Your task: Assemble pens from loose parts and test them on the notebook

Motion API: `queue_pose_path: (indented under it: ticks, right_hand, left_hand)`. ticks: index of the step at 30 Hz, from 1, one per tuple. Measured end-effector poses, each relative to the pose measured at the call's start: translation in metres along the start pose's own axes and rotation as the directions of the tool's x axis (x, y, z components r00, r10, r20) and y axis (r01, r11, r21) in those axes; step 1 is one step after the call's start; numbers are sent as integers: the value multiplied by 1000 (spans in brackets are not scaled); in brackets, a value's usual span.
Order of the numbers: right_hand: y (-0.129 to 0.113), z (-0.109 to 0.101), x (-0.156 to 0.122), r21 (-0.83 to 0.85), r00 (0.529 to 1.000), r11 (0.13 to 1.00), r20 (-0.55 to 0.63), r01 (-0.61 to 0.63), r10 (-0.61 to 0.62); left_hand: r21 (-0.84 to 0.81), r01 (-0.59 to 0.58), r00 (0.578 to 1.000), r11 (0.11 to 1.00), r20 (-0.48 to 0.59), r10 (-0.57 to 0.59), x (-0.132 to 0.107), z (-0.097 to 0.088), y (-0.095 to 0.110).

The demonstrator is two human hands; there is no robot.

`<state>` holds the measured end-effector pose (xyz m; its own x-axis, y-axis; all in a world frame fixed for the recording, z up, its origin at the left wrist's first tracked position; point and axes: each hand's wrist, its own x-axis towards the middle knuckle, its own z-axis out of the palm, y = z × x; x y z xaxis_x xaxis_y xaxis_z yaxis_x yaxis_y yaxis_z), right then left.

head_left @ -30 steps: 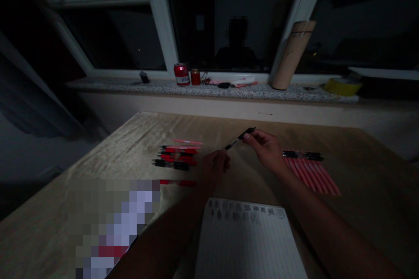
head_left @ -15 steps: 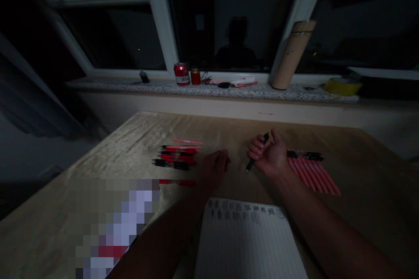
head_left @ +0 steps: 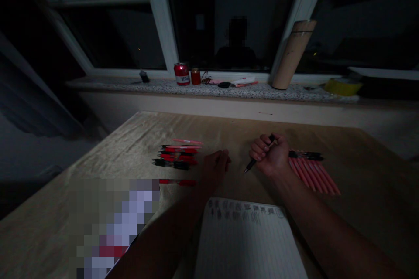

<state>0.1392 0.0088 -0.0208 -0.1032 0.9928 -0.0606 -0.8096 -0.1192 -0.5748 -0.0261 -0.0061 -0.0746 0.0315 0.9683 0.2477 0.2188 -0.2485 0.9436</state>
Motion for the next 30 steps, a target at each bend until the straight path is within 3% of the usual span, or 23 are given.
queue_pose_path:
  ticks: [11, 30]
  right_hand:
    - [0, 0, 0, -65, 997, 996, 68, 53, -49]
    - [0, -1, 0, 80, 999, 997, 32, 5, -8]
  left_hand:
    - [-1, 2, 1000, 1000, 0, -2, -1, 0, 3]
    - [1, 1, 1000, 1000, 24, -1, -2, 0, 3]
